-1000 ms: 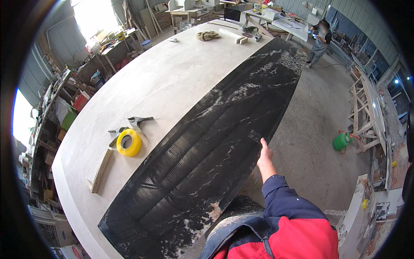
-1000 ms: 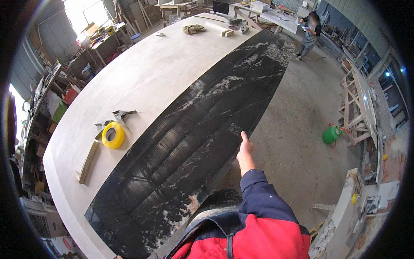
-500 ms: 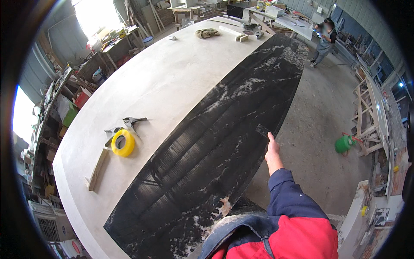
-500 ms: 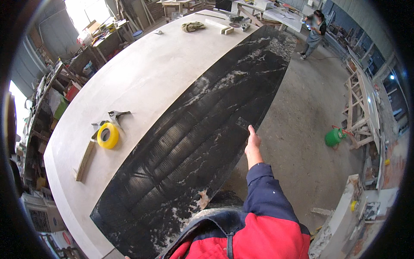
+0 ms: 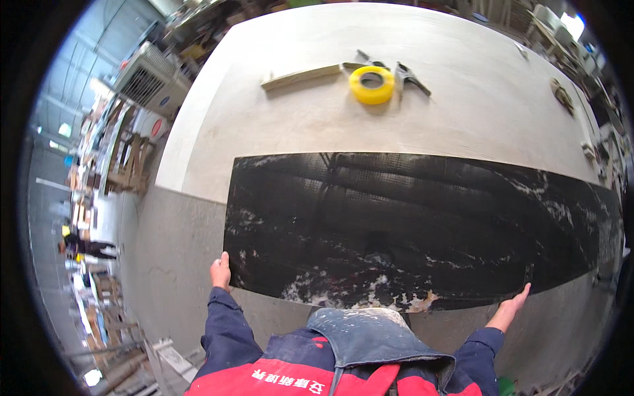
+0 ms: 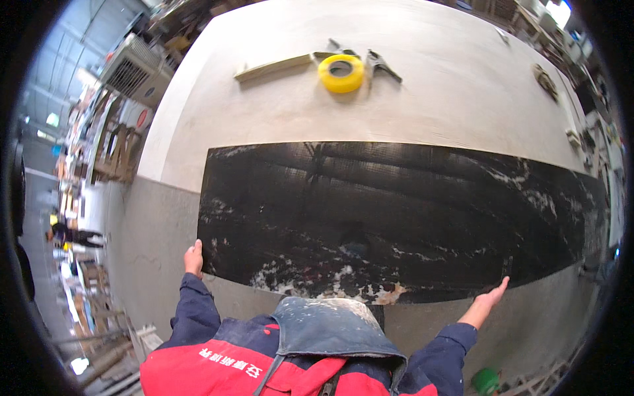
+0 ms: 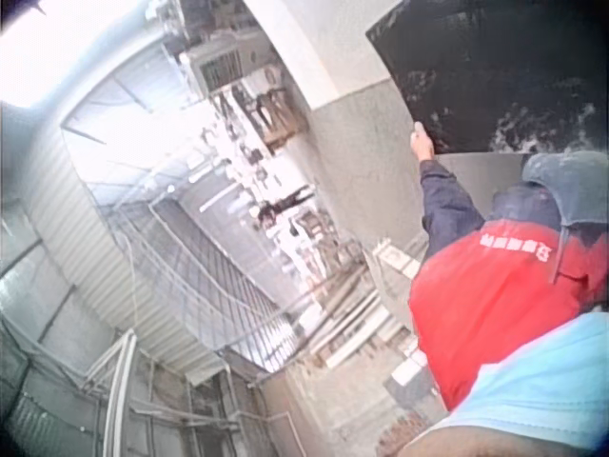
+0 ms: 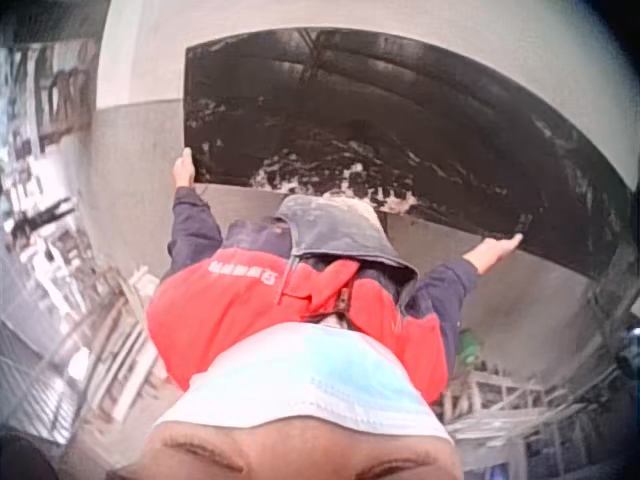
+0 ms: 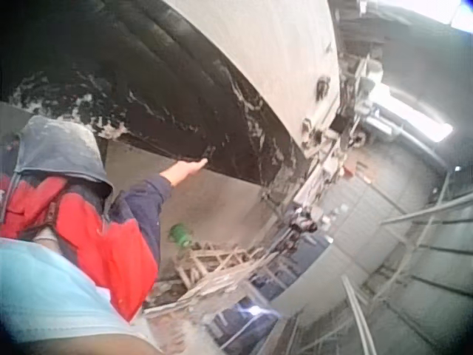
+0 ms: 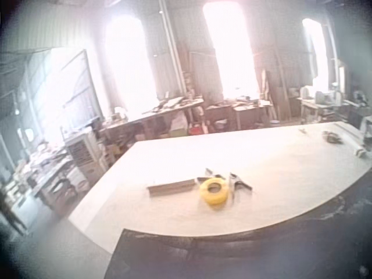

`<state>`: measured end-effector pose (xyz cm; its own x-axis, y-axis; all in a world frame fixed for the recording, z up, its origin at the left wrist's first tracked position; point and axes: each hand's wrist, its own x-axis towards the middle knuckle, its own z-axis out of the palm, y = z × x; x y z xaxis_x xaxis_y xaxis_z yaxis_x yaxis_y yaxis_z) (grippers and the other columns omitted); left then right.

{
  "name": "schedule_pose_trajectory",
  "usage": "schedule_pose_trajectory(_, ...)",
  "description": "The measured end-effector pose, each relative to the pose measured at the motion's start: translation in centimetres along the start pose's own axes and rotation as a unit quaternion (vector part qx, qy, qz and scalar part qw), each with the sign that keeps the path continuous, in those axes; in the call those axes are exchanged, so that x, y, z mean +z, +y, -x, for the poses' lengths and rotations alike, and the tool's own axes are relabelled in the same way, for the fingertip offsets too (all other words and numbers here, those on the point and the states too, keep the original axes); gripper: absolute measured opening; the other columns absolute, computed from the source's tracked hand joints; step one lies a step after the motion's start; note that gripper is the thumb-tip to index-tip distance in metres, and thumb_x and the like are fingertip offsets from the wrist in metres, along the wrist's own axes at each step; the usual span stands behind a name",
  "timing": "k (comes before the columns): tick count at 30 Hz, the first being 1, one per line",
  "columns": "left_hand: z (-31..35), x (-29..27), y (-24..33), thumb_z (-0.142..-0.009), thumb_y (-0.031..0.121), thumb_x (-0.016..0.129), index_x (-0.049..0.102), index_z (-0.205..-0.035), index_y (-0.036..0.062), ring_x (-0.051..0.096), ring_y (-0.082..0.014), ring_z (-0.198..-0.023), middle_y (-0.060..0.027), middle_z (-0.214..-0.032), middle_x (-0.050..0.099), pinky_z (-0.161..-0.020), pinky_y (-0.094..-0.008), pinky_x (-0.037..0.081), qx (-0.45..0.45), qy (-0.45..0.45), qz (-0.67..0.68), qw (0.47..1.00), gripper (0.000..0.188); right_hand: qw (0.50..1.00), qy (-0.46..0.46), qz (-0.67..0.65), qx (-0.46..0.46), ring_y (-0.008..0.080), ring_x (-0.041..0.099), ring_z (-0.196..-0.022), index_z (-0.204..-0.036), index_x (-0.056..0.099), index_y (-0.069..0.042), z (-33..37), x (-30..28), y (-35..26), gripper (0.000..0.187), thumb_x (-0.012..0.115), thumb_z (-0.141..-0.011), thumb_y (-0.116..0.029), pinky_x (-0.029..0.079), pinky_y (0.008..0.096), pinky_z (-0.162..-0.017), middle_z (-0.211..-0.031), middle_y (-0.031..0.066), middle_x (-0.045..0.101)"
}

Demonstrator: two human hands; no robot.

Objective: The person uses an angle grinder to cut a large black stone slab on a workbench. They then apply yellow tape to the edges of the slab and use a utility knife to trim the tape.

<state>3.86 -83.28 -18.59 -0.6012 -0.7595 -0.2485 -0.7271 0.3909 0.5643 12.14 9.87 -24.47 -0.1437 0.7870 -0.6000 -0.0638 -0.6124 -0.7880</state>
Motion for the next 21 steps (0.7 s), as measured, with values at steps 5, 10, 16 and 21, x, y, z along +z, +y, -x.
schedule_pose_trajectory(5, 1.1, -0.7, 0.5, -0.100, 0.051, 0.059, 0.065, -0.094, -0.0042, 0.053, -0.0165, -0.087, -0.0086, -0.089, 0.065, -0.082, -0.0381, 0.047, -0.030, -0.015, -0.039, 0.999, 0.056, 0.999, 0.012, 0.024, -0.032, 0.0330, 0.056, -0.128, -0.142, 0.054, 0.001, -0.1, 0.6, -0.4, 0.080, 0.068, -0.088, -0.055, 0.042, 0.0451, -0.112, -0.144, 0.0161, 0.057)
schedule_pose_trajectory(10, -0.1, -0.7, -2.3, -0.100, 0.045, 0.060, 0.068, -0.107, -0.0079, 0.060, -0.0165, -0.092, -0.0097, -0.100, 0.072, -0.086, -0.0374, 0.049, 0.034, -0.045, 0.080, 0.995, 0.054, 0.994, -0.102, -0.016, -0.027, 0.0342, 0.054, -0.129, -0.143, 0.054, -0.001, 5.7, 4.7, -0.6, 0.072, 0.062, -0.091, -0.051, 0.041, 0.0483, -0.111, -0.145, 0.0148, 0.057)
schedule_pose_trajectory(16, 1.9, -1.6, -3.0, -0.104, 0.044, 0.053, 0.064, -0.126, -0.0069, 0.066, -0.0232, -0.106, -0.0144, -0.121, 0.069, -0.095, -0.0388, 0.052, 0.017, -0.107, 0.088, 0.990, 0.057, 0.994, 0.009, -0.081, -0.070, 0.0302, 0.062, -0.118, -0.131, 0.059, 0.010, 2.0, 5.5, -1.4, 0.070, 0.080, -0.083, -0.037, 0.046, 0.0434, -0.107, -0.134, 0.0167, 0.063)
schedule_pose_trajectory(21, 1.2, -1.5, -3.9, -0.100, 0.056, 0.054, 0.060, -0.132, -0.0081, 0.063, -0.0278, -0.110, -0.0163, -0.125, 0.067, -0.097, -0.0413, 0.050, -0.029, -0.083, 0.013, 0.996, 0.072, 0.996, 0.061, -0.057, -0.038, 0.0324, 0.063, -0.119, -0.130, 0.055, 0.017, 1.7, 4.4, -2.8, 0.079, 0.084, -0.082, -0.039, 0.049, 0.0433, -0.104, -0.134, 0.0235, 0.061)
